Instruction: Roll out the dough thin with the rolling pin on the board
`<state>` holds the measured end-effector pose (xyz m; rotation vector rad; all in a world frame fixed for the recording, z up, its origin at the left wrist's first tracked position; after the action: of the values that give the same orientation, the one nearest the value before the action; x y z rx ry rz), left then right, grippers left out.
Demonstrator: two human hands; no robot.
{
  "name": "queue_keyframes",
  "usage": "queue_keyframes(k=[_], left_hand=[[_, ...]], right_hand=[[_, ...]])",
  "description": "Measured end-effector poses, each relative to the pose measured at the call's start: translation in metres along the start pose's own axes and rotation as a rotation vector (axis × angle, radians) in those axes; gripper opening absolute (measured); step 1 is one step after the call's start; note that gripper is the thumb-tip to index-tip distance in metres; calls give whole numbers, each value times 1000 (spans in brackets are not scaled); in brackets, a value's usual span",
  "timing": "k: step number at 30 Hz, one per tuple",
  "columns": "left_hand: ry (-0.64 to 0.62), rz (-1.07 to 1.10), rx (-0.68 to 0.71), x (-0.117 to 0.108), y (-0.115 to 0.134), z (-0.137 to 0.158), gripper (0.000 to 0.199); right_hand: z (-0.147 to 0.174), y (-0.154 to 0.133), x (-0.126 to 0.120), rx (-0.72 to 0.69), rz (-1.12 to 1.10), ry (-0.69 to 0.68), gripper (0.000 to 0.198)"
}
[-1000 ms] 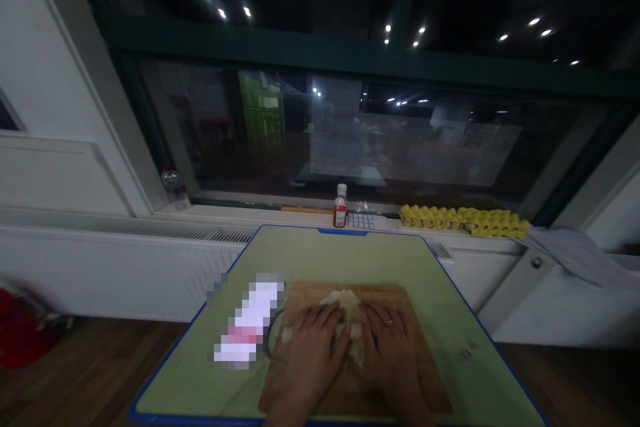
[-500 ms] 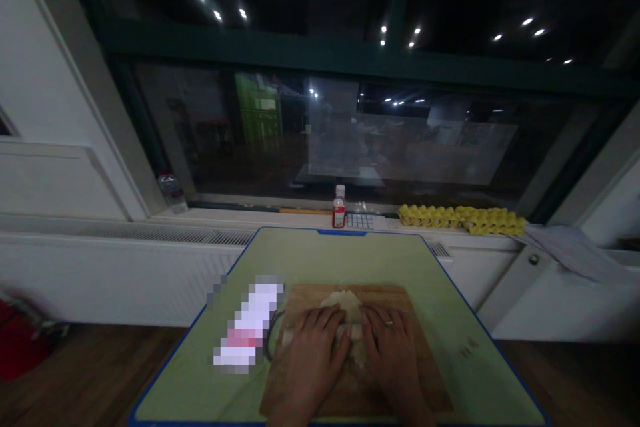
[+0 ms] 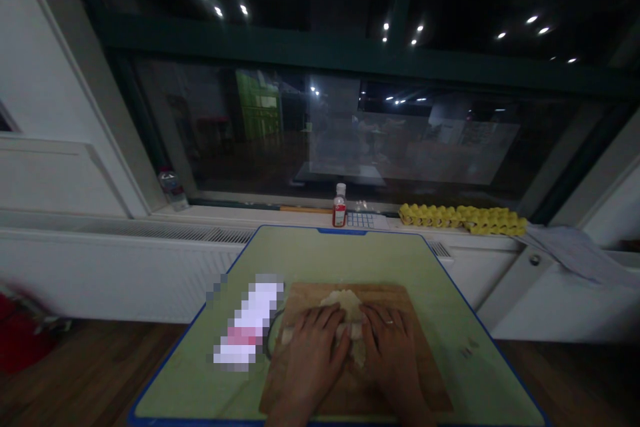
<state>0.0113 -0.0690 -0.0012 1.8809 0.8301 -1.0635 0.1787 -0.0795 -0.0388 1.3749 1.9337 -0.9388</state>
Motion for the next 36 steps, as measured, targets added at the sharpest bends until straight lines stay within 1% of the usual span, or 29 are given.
queue_keyframes(k=[7,10,14,18,25,31,36], left_hand=[[-21,-14,-2,-7,3,-3,31],[-36,-4,-17,-9,5,-3,31],[-13,-4,-20,-7,4,0,31],[9,-9,-10,-3,1,2,31],[-10,-14,5,-3,0,-1,32],[-8,-2,-1,-6,4,-2,31],[-7,-11,0,-6,3,-1,32]], right_hand=[[-2,-1,-2,34,34,-10,32],[-3,-1,-3,18,35,-7,32],[-1,-2,-4,-6,30,20,32],[-1,-1,-2,-9,18,5,29],[-2,-2,-3,64,-8,-35,32],[-3,-4,-6,33,-15,-22,33],[-4,-8,-8,109,-72,-12,30]])
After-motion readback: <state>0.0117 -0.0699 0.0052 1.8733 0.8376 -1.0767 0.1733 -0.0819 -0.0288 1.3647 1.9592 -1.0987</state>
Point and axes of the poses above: each hand's wrist, its own z-axis away from the middle knuckle, its own x-axis out of the palm, y = z × x, the point moved 1 cm from there along -z, towards the middle knuckle
